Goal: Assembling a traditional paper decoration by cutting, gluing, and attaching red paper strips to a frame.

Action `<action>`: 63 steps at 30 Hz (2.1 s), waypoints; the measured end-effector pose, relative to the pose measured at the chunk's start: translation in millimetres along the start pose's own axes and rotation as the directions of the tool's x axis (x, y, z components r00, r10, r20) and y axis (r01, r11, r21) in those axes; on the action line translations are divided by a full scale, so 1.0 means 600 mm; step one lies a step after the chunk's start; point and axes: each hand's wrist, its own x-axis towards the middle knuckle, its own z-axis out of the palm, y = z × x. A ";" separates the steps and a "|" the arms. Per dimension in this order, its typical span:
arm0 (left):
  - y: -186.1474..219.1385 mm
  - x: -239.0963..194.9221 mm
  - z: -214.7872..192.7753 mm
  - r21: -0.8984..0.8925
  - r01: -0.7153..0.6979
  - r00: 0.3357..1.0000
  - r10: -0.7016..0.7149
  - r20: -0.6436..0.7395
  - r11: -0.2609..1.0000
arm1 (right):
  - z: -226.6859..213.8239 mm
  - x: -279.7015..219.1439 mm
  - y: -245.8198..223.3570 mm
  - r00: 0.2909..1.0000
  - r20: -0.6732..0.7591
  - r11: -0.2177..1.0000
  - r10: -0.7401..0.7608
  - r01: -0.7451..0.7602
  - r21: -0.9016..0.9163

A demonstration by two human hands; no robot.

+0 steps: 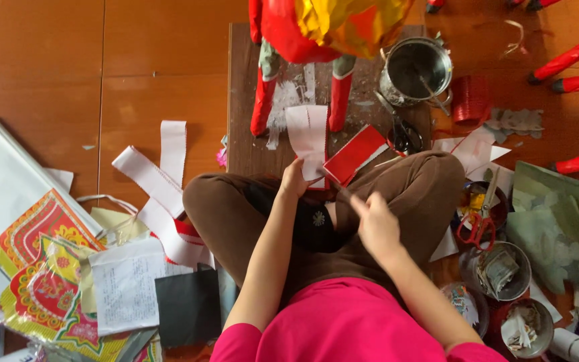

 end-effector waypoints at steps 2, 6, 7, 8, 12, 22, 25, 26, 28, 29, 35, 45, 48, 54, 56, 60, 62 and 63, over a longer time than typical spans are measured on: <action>-0.003 0.007 -0.002 -0.027 -0.024 0.997 0.022 -0.068 0.999 | 0.021 -0.037 -0.013 0.986 0.161 0.998 0.034 -0.043 0.047; -0.009 0.005 -0.018 0.009 -0.098 0.995 0.098 -0.009 0.995 | 0.071 -0.028 0.010 0.966 0.250 0.967 0.059 -0.117 0.225; -0.007 -0.014 -0.011 -0.019 -0.141 0.989 0.142 0.051 0.990 | 0.056 -0.009 0.024 0.980 0.184 0.970 0.078 -0.117 0.212; -0.006 -0.034 -0.005 -0.050 -0.181 0.976 0.185 0.110 0.982 | 0.041 0.010 0.037 0.988 0.116 0.973 0.097 -0.119 0.200; 0.004 -0.048 0.014 -0.078 -0.140 0.984 0.147 0.097 0.987 | -0.051 0.125 0.136 0.944 -0.289 0.969 0.160 -0.094 0.229; 0.036 -0.114 0.076 -0.067 -0.013 0.964 0.030 0.266 0.998 | -0.220 0.302 0.028 0.976 -0.186 0.973 -0.111 0.145 0.179; 0.039 -0.152 0.109 -0.031 0.046 0.948 -0.034 0.316 0.998 | -0.139 0.249 -0.018 0.870 -0.221 0.848 -0.440 0.484 0.217; 0.040 -0.162 0.119 0.057 0.061 0.937 -0.077 0.341 0.997 | -0.061 0.255 -0.001 0.644 -0.392 0.737 -0.657 0.659 -0.152; 0.039 -0.186 0.109 0.227 -0.016 0.932 -0.068 0.356 0.974 | -0.056 0.278 0.007 0.607 -0.485 0.742 -0.629 0.655 -0.143; 0.038 -0.198 0.102 0.396 -0.085 0.927 -0.073 0.367 0.914 | -0.052 0.288 0.010 0.573 -0.572 0.754 -0.586 0.645 -0.127; 0.073 -0.300 0.123 0.754 -0.656 0.647 0.501 0.575 -0.018 | -0.229 0.201 -0.047 0.638 -0.419 0.631 -0.646 0.755 0.178; 0.214 -0.459 0.162 0.576 -0.773 0.315 0.628 0.711 -0.265 | -0.406 0.226 0.030 0.739 -0.556 0.223 -0.381 0.657 0.720; 0.268 -0.540 0.208 0.484 -0.854 0.237 0.684 0.690 -0.192 | -0.450 0.244 0.045 0.715 -0.598 0.154 -0.362 0.678 0.719; 0.382 -0.755 0.375 0.122 -0.973 -0.061 0.726 0.685 -0.196 | -0.633 0.274 -0.025 0.613 -0.746 0.186 -0.261 0.790 0.584; 0.418 -0.812 0.436 -0.024 -0.979 -0.167 0.733 0.659 -0.201 | -0.701 0.283 -0.043 0.710 -0.682 0.290 -0.175 0.699 0.654; 0.538 -0.803 0.575 0.061 -0.919 -0.294 0.782 0.549 -0.389 | -0.768 0.440 -0.046 0.658 -0.753 0.068 -0.032 0.753 0.655; 0.611 -0.766 0.644 -0.020 -0.939 -0.294 0.771 0.565 -0.343 | -0.809 0.494 -0.075 0.692 -0.722 0.195 0.011 0.706 0.680; 0.626 -0.753 0.667 -0.021 -0.937 -0.298 0.769 0.565 -0.347 | -0.801 0.546 -0.065 0.690 -0.724 0.192 0.011 0.709 0.679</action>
